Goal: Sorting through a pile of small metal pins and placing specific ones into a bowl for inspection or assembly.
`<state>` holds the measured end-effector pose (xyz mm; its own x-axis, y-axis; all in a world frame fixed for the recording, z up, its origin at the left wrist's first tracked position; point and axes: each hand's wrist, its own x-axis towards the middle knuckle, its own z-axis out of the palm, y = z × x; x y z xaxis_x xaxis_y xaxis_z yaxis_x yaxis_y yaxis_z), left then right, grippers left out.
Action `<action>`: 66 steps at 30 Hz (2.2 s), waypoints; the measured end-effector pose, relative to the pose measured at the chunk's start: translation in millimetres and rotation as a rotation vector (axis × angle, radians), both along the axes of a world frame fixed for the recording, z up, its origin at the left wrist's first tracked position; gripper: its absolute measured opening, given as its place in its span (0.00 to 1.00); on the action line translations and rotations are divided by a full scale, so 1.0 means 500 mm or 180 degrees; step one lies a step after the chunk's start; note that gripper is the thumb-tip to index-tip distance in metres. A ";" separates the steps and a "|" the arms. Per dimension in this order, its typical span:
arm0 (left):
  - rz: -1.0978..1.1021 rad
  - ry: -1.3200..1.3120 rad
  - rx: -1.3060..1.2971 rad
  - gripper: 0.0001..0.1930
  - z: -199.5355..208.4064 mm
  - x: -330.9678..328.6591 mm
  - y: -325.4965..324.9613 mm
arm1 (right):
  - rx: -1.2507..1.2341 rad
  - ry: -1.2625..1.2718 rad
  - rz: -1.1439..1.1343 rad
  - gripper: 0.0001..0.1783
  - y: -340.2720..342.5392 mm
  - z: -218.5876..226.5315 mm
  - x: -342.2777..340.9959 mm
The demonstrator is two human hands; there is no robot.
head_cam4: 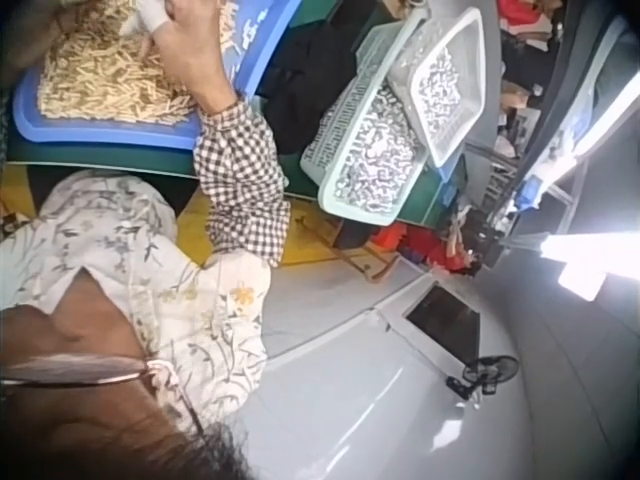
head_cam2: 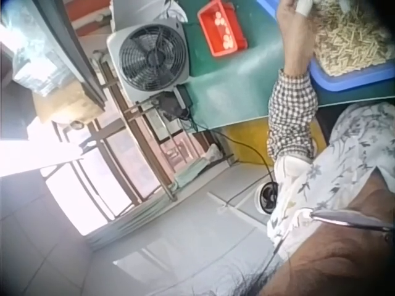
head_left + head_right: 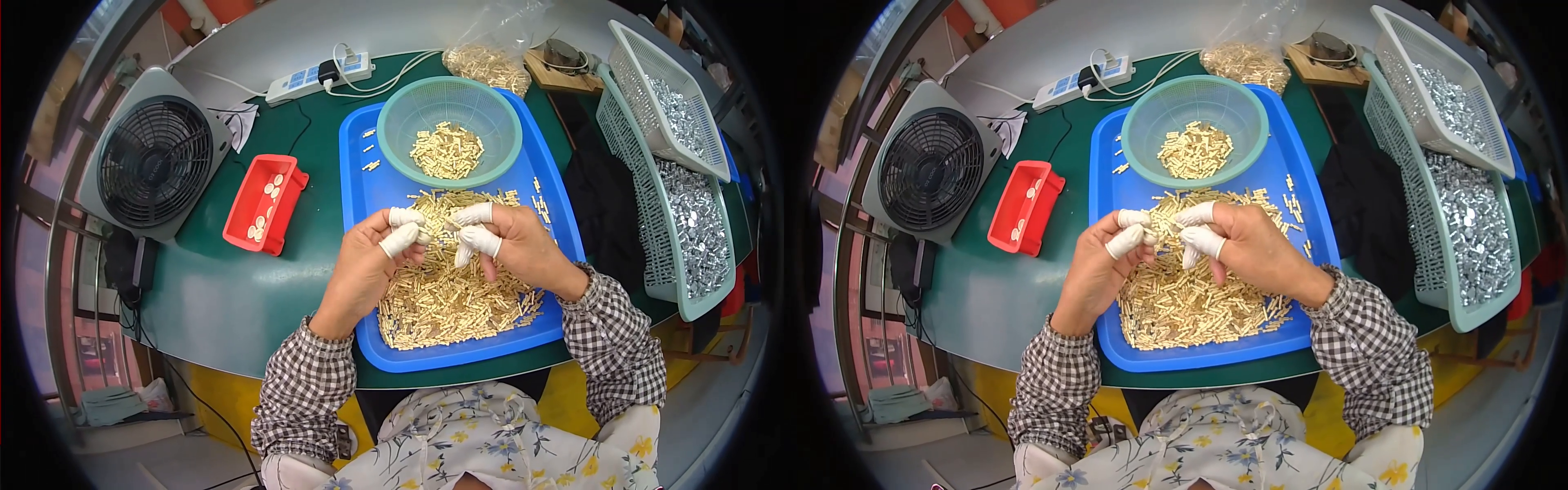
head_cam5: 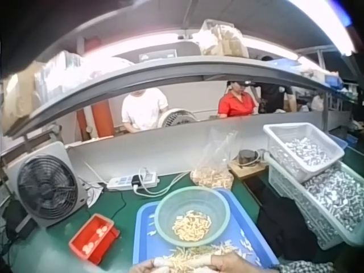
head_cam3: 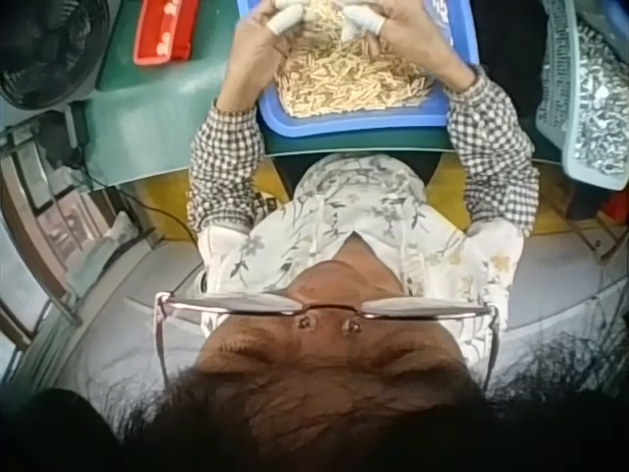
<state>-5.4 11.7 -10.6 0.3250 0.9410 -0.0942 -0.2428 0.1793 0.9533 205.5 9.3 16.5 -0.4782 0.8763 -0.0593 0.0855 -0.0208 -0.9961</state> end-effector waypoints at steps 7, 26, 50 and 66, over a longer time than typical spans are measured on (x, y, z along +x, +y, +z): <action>-0.0079 -0.1473 -0.0976 0.11 -0.023 -0.008 0.006 | 0.0727 -0.0627 0.0051 0.12 -0.012 -0.004 -0.009; 0.0004 -0.0268 -0.0232 0.09 -0.006 0.007 -0.004 | 0.2024 -0.1275 -0.0051 0.11 -0.017 -0.023 -0.010; 0.0063 -0.0587 0.0373 0.10 0.019 0.010 -0.016 | 0.0285 -0.0399 0.0344 0.21 -0.005 0.004 -0.004; 0.0321 0.0195 0.0771 0.08 0.022 0.029 -0.041 | -0.0317 0.0110 0.0489 0.22 0.001 -0.014 0.005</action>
